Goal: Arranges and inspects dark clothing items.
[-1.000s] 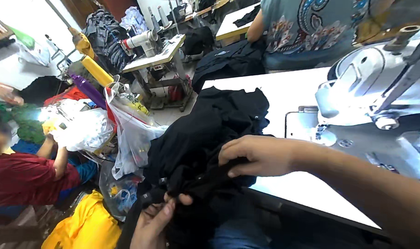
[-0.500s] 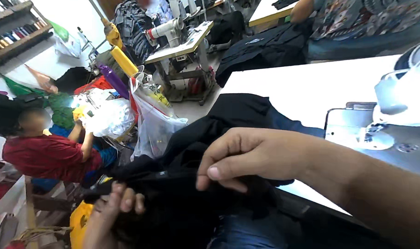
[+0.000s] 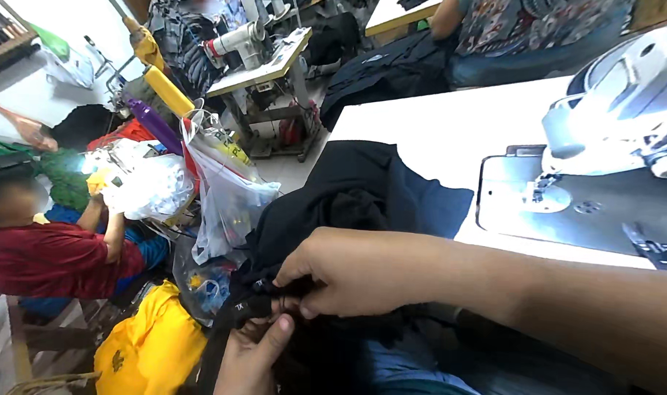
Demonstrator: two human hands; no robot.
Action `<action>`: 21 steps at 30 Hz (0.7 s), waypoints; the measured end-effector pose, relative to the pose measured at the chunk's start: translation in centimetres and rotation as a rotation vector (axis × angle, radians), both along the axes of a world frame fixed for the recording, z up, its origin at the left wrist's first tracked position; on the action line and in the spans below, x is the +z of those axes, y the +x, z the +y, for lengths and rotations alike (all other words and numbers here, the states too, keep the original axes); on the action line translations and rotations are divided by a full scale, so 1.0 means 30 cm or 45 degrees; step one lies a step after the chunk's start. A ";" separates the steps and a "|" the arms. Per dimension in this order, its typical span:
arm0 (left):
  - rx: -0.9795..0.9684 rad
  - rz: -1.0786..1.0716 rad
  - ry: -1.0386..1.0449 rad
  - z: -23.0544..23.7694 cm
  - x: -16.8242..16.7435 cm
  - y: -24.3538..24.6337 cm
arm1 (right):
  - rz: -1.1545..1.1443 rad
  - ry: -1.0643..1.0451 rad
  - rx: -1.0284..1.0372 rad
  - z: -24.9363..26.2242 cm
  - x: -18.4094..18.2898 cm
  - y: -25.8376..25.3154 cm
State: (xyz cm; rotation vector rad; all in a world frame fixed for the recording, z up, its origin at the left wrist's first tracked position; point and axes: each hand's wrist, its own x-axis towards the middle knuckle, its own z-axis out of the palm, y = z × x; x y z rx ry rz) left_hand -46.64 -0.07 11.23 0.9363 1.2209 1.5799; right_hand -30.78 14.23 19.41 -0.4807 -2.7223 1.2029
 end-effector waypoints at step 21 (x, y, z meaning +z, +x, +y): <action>-0.288 -0.358 0.360 0.012 -0.078 -0.101 | 0.422 0.567 -0.069 0.109 -0.356 0.265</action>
